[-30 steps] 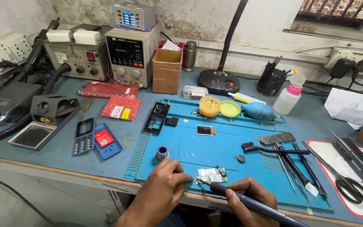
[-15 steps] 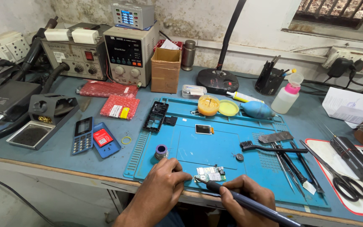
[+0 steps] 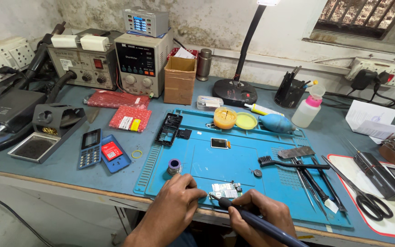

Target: The person solders components onto a small green circuit board on a blue silicone mat, applying solder wire with one hand and a soldering iron with the other. They reposition and flip the board repeatedly while soldering different edges, then lift the board and fit it into a black phone frame at the end.

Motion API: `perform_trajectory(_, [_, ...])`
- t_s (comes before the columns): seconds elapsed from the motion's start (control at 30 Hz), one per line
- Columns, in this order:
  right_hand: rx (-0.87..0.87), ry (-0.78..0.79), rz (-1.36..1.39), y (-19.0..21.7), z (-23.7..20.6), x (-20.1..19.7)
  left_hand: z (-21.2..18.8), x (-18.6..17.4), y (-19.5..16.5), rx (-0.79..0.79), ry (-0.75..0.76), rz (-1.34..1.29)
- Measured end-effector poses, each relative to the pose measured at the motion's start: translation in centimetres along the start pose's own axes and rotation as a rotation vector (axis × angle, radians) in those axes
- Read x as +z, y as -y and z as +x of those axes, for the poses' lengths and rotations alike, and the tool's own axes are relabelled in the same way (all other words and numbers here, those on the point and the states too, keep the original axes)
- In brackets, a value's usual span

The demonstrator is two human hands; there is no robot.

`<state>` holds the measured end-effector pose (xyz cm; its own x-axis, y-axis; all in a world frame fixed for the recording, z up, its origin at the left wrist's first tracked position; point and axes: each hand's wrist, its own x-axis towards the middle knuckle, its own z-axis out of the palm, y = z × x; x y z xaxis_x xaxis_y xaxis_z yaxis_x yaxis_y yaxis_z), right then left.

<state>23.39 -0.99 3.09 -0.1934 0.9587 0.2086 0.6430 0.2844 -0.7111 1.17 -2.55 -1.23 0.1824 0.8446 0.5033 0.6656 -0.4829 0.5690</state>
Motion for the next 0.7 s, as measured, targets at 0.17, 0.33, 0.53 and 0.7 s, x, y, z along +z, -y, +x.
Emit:
perform_trajectory(0.17, [0.043, 0.033, -0.028, 0.09, 0.01, -0.26, -0.03, 0.00, -0.09, -0.032, 0.027, -0.006])
perform_trajectory(0.33, [0.012, 0.064, 0.012, 0.08, 0.17, -0.43, -0.01, -0.03, -0.09, -0.026, 0.027, 0.003])
perform_trajectory(0.53, [-0.049, 0.079, 0.010, 0.21, 0.32, -0.80, -0.04, -0.16, -0.08, -0.023, 0.044, -0.002])
perform_trajectory(0.7, [0.074, 0.075, 0.002, 0.38, 0.63, -0.93, -0.02, -0.18, 0.07, -0.037, 0.066, -0.009])
